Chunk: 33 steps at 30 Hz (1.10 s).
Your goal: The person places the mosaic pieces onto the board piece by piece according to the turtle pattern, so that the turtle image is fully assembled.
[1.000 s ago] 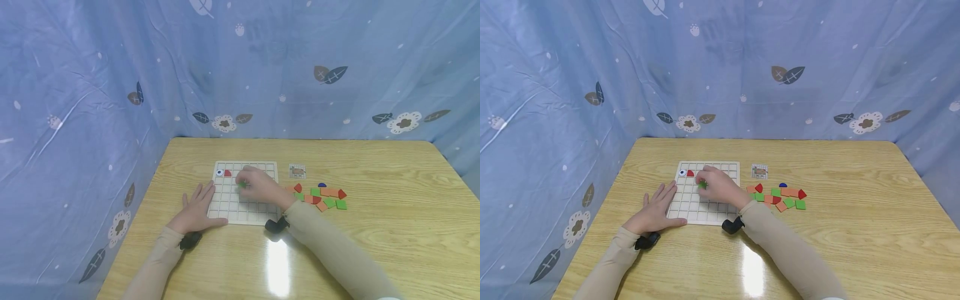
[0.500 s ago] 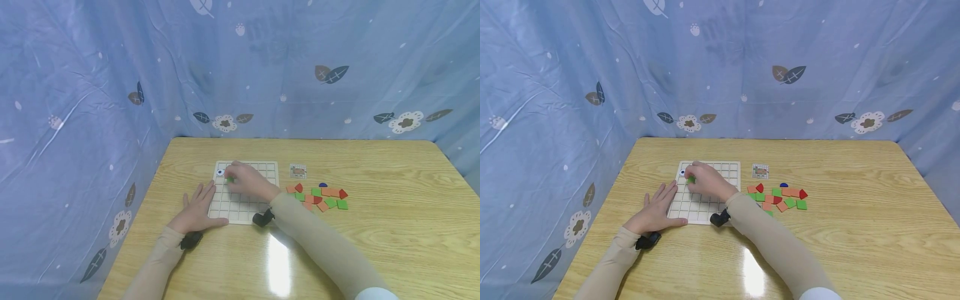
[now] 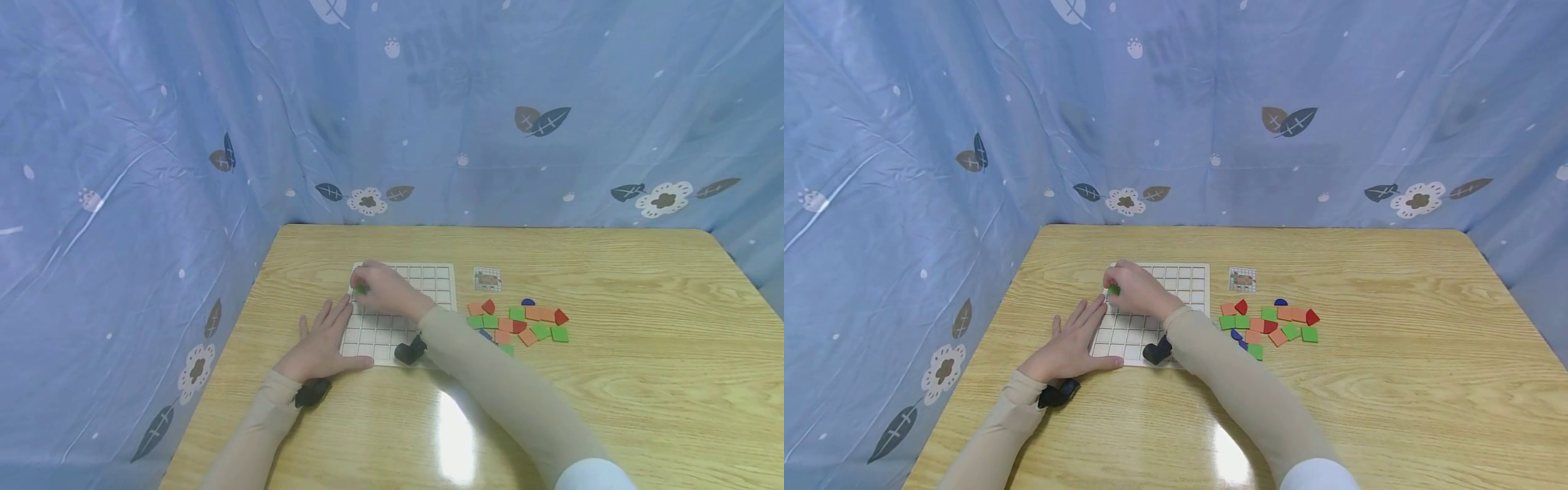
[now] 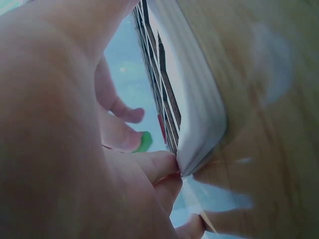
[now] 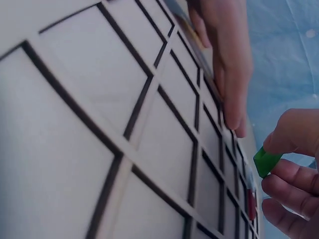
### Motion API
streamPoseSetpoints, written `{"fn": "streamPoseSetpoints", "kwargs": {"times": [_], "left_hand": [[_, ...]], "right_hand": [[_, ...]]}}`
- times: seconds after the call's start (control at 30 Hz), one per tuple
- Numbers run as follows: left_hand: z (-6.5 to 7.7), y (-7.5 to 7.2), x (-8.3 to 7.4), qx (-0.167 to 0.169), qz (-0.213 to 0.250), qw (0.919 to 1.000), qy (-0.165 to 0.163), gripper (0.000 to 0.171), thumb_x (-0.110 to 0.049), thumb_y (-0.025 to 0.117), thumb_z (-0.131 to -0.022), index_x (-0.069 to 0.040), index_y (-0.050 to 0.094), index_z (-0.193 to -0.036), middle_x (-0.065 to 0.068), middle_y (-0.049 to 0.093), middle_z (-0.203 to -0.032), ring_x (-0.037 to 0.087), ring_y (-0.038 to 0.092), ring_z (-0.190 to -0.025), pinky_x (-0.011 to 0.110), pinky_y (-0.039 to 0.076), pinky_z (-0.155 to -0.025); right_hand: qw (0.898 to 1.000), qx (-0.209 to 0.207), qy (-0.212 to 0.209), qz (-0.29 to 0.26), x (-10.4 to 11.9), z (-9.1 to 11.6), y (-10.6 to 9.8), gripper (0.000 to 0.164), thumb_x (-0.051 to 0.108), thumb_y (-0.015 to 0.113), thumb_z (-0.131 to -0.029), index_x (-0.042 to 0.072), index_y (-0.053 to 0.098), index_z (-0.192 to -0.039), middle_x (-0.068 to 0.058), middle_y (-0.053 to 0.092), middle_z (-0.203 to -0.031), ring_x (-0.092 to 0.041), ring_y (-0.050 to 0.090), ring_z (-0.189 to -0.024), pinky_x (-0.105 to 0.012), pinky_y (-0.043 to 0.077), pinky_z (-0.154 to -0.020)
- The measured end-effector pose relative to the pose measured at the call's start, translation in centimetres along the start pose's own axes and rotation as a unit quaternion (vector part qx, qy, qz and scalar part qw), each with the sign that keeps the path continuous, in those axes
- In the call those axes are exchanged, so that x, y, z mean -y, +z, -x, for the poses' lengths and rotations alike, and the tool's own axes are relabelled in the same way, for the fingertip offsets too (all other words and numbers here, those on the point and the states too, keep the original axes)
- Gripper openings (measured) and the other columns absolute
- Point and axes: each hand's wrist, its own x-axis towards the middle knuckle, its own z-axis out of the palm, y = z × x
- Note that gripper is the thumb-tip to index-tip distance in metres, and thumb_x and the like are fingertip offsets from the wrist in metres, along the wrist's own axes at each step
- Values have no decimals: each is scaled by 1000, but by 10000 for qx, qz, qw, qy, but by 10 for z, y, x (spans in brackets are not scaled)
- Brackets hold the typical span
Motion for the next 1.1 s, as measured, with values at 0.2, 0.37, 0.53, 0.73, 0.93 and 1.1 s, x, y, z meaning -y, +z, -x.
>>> {"fn": "streamPoseSetpoints", "kwargs": {"times": [0.2,0.37,0.53,0.73,0.93,1.1], "left_hand": [[0,0,0,-15,-4,10000,6,122,-77,70,-82,-5,19,-167,6,7,-177,45,4,-161,87,0,-111],[1,-1,-1,-11,-8,10000,10,122,-76,70,-82,-5,18,-167,6,7,-177,45,4,-161,87,0,-111],[1,-1,-2,9,-35,10000,0,122,-76,70,-83,-4,18,-167,6,6,-177,45,4,-161,87,1,-110],[1,-1,-1,-19,-34,10000,20,121,-75,70,-83,-4,19,-166,6,6,-177,46,4,-161,87,1,-111],[1,-1,-1,-24,-40,10000,42,122,-77,69,-83,-3,19,-166,5,5,-177,46,5,-161,88,2,-110],[1,-1,-1,5,-14,10000,29,122,-76,70,-83,-3,19,-166,5,4,-177,46,5,-161,88,2,-110]], "right_hand": [[9993,212,277,146,0,-6,7,20,12,74,-93,9,74,-113,-2,67,-105,-17,62,-98,-32,54,-96],[9988,266,345,238,-2,-9,11,19,15,75,-94,11,75,-113,-1,67,-106,-17,62,-100,-33,53,-96],[9985,259,298,381,-4,-10,15,20,17,74,-96,12,76,-115,-1,68,-108,-15,61,-96,-31,54,-93],[9983,295,282,420,-4,-8,16,22,15,74,-96,12,79,-116,-4,69,-115,-20,62,-109,-34,53,-101],[9981,302,212,489,-3,-6,15,22,15,73,-96,12,80,-117,-6,68,-119,-22,62,-114,-36,52,-105],[9979,269,148,575,-3,-6,16,21,14,73,-96,13,81,-115,-6,69,-121,-22,62,-119,-35,49,-109]]}}
